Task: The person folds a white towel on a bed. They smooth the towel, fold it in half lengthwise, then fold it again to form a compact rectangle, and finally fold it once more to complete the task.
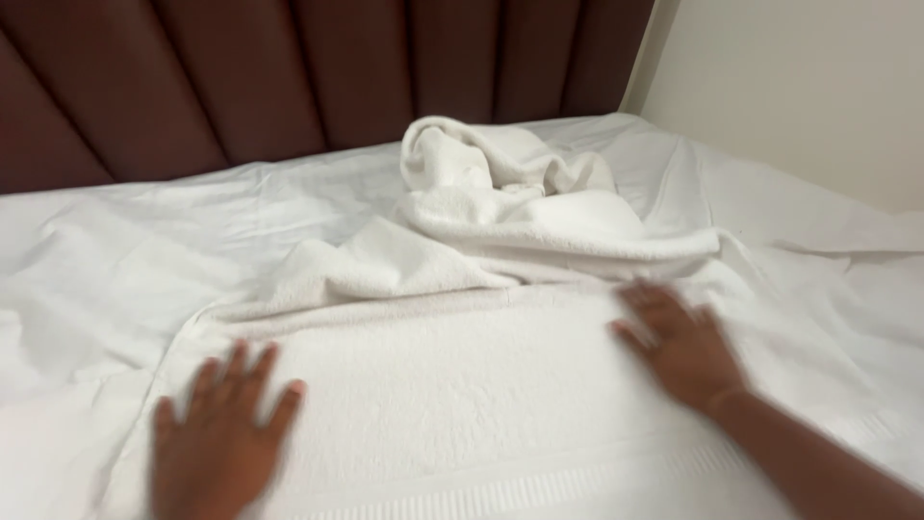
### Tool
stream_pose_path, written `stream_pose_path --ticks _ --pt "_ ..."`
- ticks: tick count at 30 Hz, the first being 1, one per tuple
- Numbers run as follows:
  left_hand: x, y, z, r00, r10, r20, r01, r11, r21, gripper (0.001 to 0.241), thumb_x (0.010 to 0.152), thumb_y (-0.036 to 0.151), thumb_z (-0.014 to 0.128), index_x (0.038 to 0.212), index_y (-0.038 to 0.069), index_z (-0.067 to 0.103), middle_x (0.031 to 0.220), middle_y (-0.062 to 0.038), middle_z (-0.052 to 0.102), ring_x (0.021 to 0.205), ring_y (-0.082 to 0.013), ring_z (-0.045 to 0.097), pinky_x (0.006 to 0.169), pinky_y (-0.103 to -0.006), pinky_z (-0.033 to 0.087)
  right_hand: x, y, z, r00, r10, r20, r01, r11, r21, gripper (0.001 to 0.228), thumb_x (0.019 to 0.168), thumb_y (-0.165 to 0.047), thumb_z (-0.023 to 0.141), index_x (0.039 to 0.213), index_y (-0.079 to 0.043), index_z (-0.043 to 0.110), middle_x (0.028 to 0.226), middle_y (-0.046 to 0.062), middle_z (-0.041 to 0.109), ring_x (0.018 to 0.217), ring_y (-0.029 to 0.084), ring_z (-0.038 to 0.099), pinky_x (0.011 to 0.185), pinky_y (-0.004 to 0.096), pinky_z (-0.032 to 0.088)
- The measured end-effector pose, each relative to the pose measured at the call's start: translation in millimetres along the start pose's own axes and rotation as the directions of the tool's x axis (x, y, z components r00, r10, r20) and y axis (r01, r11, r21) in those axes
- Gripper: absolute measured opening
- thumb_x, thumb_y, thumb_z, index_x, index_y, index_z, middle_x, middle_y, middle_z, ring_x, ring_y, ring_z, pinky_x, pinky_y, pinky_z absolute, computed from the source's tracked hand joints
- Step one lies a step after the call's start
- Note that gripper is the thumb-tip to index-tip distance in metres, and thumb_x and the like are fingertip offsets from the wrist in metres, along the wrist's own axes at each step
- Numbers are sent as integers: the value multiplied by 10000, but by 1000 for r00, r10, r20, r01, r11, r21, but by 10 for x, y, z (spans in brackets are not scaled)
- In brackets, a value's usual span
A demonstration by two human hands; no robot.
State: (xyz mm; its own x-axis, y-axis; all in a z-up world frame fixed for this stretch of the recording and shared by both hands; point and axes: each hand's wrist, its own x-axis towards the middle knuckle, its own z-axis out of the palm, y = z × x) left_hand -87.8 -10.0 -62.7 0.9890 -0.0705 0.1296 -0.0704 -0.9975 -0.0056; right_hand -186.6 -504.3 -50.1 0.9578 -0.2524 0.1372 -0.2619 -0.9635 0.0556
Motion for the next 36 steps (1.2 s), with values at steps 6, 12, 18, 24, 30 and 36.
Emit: stream_pose_path --ticks 6,12,18,24,30,36 --pt "20 -411 -96 935 -284 211 285 958 25 799 878 802 243 1584 444 140 1690 123 61 1548 -173 63 1221 -589 26 -58 1033 183 929 350 120 -334 933 -132 702 954 -696 225 1600 -436 141 1704 -143 100 1549 100 124 1249 500 154" --pt "2 -734 206 842 -506 186 516 856 -9 969 874 838 300 1613 232 144 1695 36 95 1550 -226 88 1210 -601 9 -192 829 134 917 383 109 -371 921 -120 694 994 -642 263 1620 -346 209 1714 -66 165 1563 150 173 1235 523 218" --pt "-396 -51 56 856 -328 -400 204 925 -321 816 849 412 584 1570 86 387 1652 -116 358 1552 -315 250 1182 -683 129 -442 -754 -221 999 -41 9 41 997 62 671 1009 -547 344 1572 -188 284 1654 35 248 1533 212 201 1204 551 210" --pt "-879 1196 47 959 134 -248 -218 911 -351 610 891 405 561 1486 288 489 1612 -45 395 1514 -297 275 1174 -675 127 -900 -2063 -235 959 -262 -110 282 921 270 604 1015 -441 428 1570 -208 374 1664 59 322 1502 257 268 1177 555 201" --pt "-1011 565 -114 991 72 -112 -98 963 -250 650 918 575 432 1542 398 402 1669 61 267 1502 -220 214 1199 -600 71 -977 -1590 -230 981 -187 -48 193 969 156 629 1007 -466 393 1605 -291 309 1693 -23 273 1528 217 233 1178 542 190" --pt "-728 -172 162 938 -30 -346 17 999 -40 696 935 716 257 1553 397 239 1645 58 170 1487 -211 129 1208 -581 32 -811 -268 -141 979 77 191 -2 931 -365 616 1033 -505 225 1617 -383 72 1722 -71 -3 1552 181 77 1211 502 142"
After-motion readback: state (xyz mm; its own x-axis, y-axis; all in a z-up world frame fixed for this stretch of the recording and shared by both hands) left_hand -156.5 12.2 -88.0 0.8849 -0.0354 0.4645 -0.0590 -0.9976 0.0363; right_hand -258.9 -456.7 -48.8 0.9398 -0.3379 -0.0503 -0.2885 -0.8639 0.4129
